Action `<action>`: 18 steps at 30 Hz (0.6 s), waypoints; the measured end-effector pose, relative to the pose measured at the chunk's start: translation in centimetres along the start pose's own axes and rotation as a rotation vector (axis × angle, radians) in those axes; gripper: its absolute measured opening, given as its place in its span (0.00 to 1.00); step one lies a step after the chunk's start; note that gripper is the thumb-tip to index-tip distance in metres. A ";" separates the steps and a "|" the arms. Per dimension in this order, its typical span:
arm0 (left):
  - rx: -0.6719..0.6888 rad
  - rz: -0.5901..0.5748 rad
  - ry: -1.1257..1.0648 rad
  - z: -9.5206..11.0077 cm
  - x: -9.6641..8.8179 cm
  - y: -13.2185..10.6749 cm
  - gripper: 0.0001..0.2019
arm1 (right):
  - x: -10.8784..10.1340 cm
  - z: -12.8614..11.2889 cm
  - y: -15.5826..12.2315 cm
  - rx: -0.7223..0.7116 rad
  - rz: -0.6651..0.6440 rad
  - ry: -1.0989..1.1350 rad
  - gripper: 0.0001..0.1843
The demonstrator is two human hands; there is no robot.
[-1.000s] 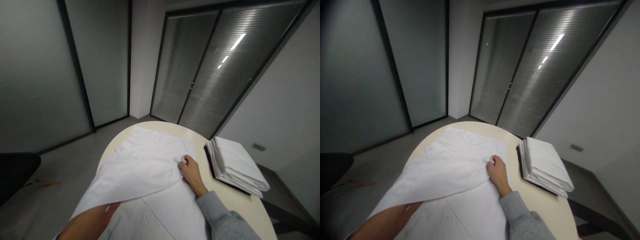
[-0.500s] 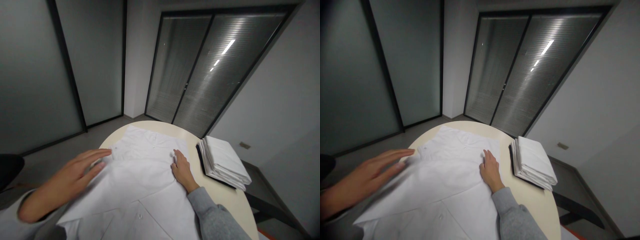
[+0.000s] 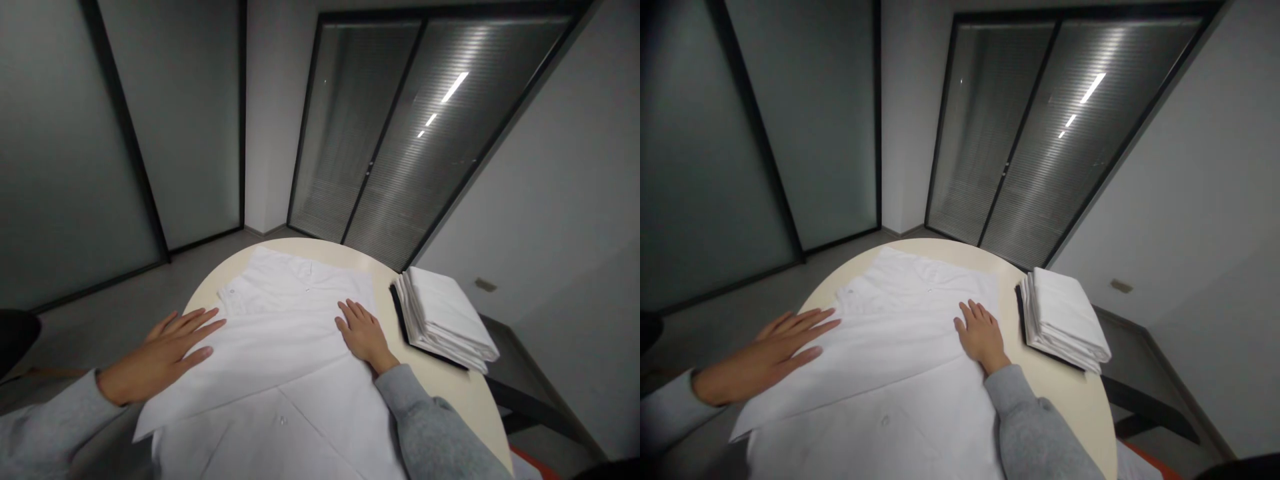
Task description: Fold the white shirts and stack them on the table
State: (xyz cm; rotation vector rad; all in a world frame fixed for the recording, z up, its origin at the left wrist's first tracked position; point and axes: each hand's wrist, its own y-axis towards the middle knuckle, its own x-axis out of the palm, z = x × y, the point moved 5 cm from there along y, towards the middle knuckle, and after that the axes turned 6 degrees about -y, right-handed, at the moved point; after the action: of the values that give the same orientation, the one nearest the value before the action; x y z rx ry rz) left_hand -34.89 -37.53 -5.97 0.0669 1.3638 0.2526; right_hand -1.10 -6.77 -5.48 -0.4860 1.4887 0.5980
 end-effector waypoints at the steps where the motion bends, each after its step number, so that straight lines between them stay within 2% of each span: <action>1: -0.019 0.022 0.007 0.2 -0.3 0.4 0.26 | 0.1 0.5 0.4 0.002 -0.010 -0.006 0.32; 3: -0.035 0.056 0.014 1.0 -0.8 0.9 0.27 | 0.1 1.9 1.2 0.010 -0.021 -0.020 0.32; 5: 0.006 0.050 0.000 2.2 -1.2 1.0 0.28 | 0.1 3.3 2.1 0.017 -0.032 -0.039 0.32; 10: 0.163 -0.080 -0.049 4.4 -0.7 0.0 0.30 | -0.4 5.0 3.5 0.033 -0.034 -0.101 0.31; 12: 0.169 -0.093 -0.066 4.6 -0.5 -0.4 0.31 | -1.5 4.4 3.1 0.035 -0.002 -0.133 0.31; 14: 0.170 -0.082 -0.086 4.6 -0.5 -0.7 0.32 | -3.1 2.7 1.5 -0.011 0.054 -0.167 0.32; 18: 0.126 0.023 -0.146 3.8 -1.7 0.8 0.29 | -5.8 -2.1 -5.1 -0.217 0.120 -0.111 0.31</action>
State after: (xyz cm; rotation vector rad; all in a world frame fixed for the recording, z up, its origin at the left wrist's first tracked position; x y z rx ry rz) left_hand -31.59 -36.79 -3.40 0.2033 1.2333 0.1774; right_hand 0.66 -12.41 -0.07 -0.5246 1.3604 0.8733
